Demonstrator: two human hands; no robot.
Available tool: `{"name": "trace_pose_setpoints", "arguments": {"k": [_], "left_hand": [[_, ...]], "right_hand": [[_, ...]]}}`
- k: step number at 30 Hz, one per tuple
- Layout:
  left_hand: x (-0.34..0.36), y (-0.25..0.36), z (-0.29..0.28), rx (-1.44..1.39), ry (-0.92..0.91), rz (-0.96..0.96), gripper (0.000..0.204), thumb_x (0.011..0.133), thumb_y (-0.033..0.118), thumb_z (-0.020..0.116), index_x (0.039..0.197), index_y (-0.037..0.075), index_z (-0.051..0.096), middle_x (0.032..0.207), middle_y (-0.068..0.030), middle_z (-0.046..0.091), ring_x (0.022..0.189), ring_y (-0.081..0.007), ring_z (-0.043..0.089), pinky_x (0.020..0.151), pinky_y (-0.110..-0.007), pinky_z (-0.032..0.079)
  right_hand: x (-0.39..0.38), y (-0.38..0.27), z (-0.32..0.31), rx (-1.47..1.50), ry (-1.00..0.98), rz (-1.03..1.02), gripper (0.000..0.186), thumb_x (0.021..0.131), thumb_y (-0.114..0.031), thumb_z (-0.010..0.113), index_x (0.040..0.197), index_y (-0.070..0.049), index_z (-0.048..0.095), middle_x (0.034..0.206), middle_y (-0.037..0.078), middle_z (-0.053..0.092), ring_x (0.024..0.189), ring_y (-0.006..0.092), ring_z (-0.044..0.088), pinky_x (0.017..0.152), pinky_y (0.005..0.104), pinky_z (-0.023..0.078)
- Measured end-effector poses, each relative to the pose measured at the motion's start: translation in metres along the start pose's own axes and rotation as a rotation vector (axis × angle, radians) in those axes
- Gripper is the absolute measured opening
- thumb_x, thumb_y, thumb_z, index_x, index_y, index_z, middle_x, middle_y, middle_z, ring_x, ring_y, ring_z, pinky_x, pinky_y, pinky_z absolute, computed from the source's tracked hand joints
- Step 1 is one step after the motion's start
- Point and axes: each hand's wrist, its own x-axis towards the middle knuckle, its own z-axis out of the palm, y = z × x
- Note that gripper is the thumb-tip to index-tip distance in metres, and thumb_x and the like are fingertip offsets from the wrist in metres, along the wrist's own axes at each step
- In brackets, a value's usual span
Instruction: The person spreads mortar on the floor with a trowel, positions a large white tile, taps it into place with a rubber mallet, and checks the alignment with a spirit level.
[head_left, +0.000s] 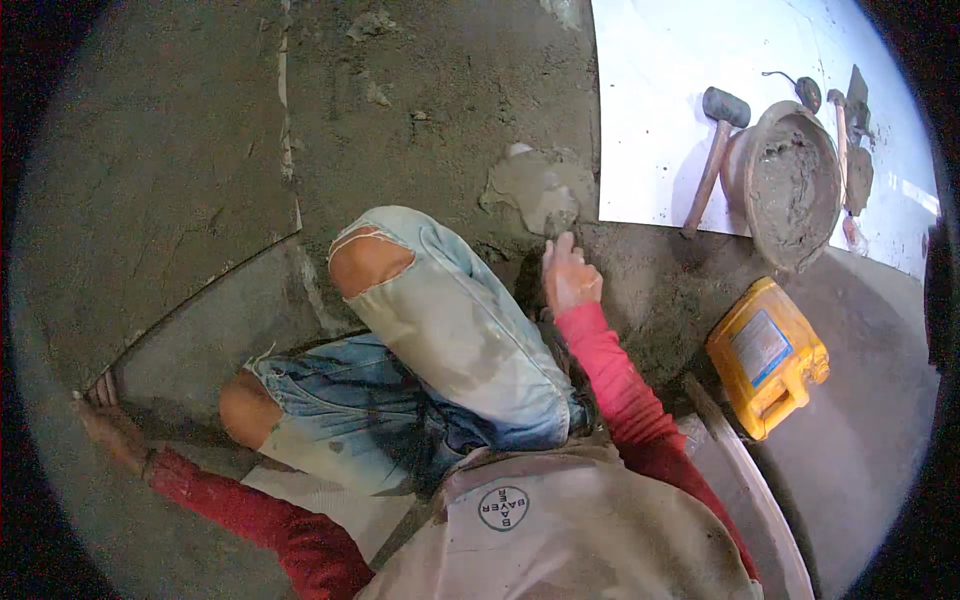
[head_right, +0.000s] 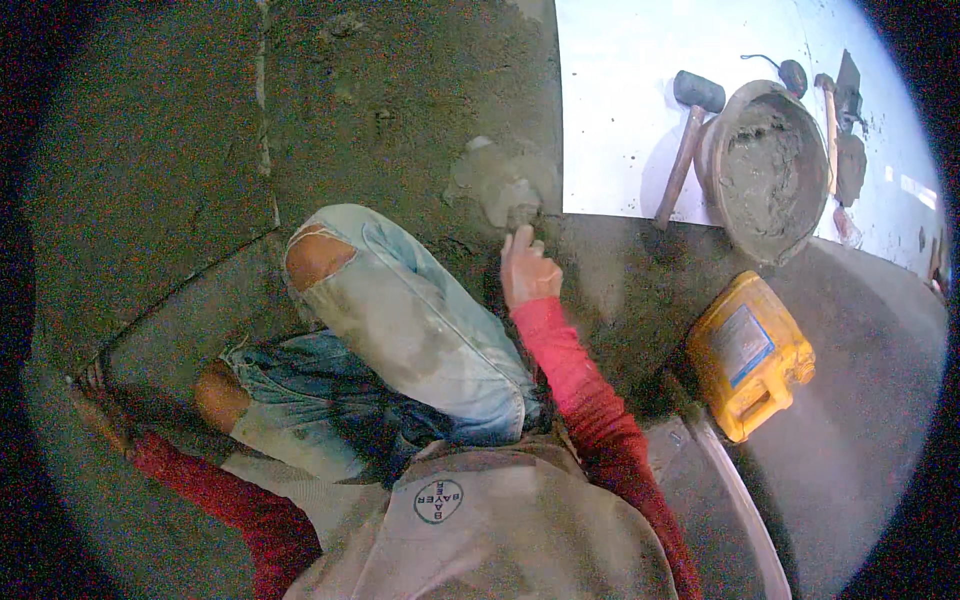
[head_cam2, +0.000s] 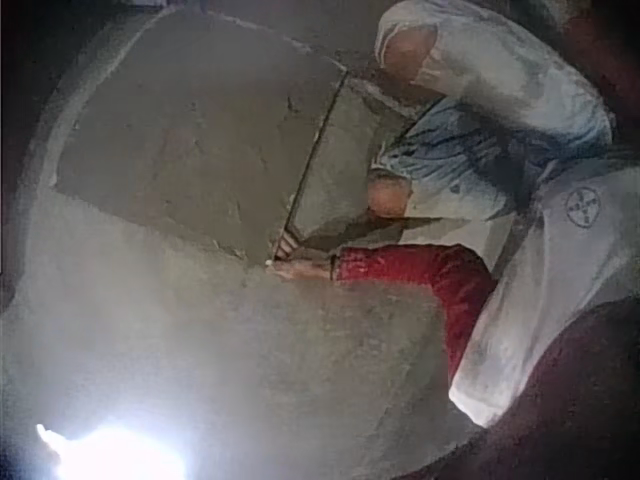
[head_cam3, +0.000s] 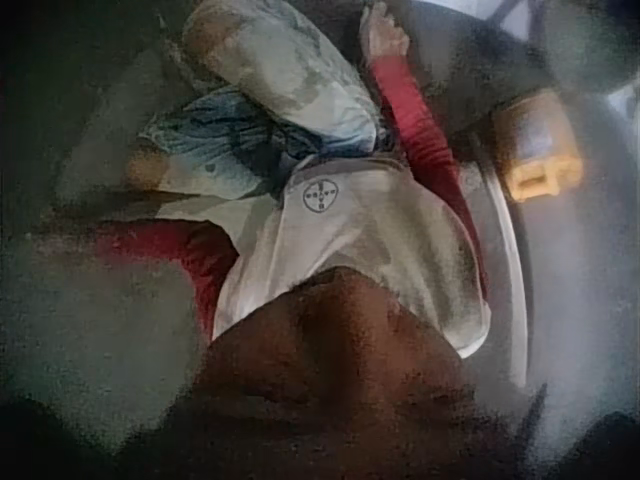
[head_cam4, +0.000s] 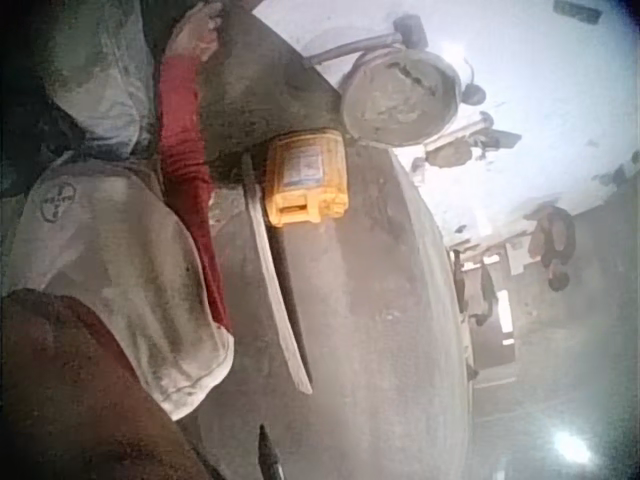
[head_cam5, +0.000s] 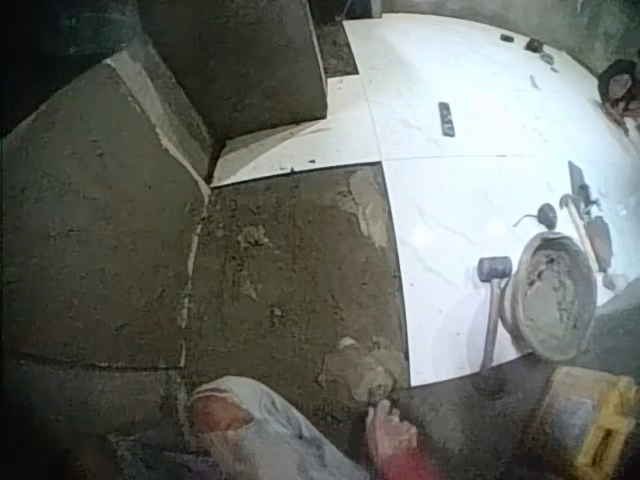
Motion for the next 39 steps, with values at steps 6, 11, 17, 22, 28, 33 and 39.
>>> {"name": "trace_pose_setpoints", "arguments": {"k": [6,11,17,22,28,33,39], "left_hand": [[-0.033,0.034,0.05,-0.113,0.03,0.072,0.074,0.102,0.044,0.049,0.146,-0.011,0.028,0.146,-0.0297,0.04,0.13,-0.0433,0.047,0.114,-0.049,0.037],[-0.039,0.041,0.055,-0.158,0.127,0.019,0.073,0.102,0.044,0.048,0.144,-0.012,0.03,0.145,-0.0307,0.039,0.129,-0.0422,0.048,0.113,-0.049,0.038],[-0.051,0.068,0.075,-0.05,0.335,-0.153,0.068,0.102,0.038,0.048,0.144,-0.011,0.031,0.145,-0.03,0.04,0.125,-0.0417,0.053,0.109,-0.047,0.044],[-0.069,0.081,0.075,0.036,0.253,-0.196,0.062,0.102,0.035,0.05,0.147,-0.004,0.034,0.133,-0.0251,0.05,0.12,-0.0383,0.057,0.102,-0.047,0.048],[-0.057,0.066,0.073,-0.07,0.339,0.001,0.055,0.103,0.034,0.051,0.141,-0.005,0.043,0.112,-0.0163,0.06,0.101,-0.0275,0.063,0.09,-0.043,0.055],[-0.049,0.037,0.087,-0.118,0.356,0.08,0.055,0.103,0.039,0.052,0.134,-0.006,0.051,0.107,-0.0137,0.063,0.094,-0.0225,0.064,0.083,-0.039,0.056],[-0.058,0.027,0.099,-0.212,0.575,0.222,0.049,0.102,0.045,0.053,0.116,0.0,0.067,0.086,-0.0031,0.064,0.077,-0.0135,0.059,0.073,-0.029,0.052]], "right_hand": [[-0.016,0.007,0.009,0.117,-0.06,0.261,0.03,0.102,-0.036,0.046,0.103,-0.006,0.045,0.071,0.027,0.065,0.063,0.0475,0.065,0.054,0.0571,0.051],[-0.043,0.017,0.015,0.218,-0.124,0.349,0.033,0.102,-0.038,0.043,0.104,-0.006,0.044,0.073,0.027,0.066,0.068,0.0491,0.066,0.061,0.0583,0.053],[-0.12,0.075,-0.032,0.347,-0.196,0.147,0.028,0.1,-0.03,0.051,0.102,-0.003,0.055,0.08,0.028,0.066,0.072,0.0496,0.064,0.065,0.0591,0.05],[-0.127,0.144,-0.154,0.16,0.071,0.271,0.029,0.098,-0.023,0.055,0.114,0.0,0.061,0.098,0.024,0.065,0.082,0.0429,0.064,0.074,0.0493,0.051],[-0.043,0.206,-0.302,-0.504,0.334,0.182,0.033,0.098,-0.02,0.058,0.126,-0.002,0.057,0.117,0.021,0.06,0.099,0.0327,0.062,0.089,0.0402,0.049],[0.005,0.095,-0.375,-0.023,0.903,-0.291,0.022,0.096,-0.009,0.063,0.116,-0.001,0.061,0.104,0.013,0.064,0.092,0.021,0.062,0.08,0.0364,0.05],[0.061,-0.167,-0.359,0.423,0.52,-0.768,0.019,0.094,-0.016,0.065,0.092,0.003,0.066,0.07,0.008,0.059,0.068,0.0108,0.057,0.067,0.0284,0.047]]}}
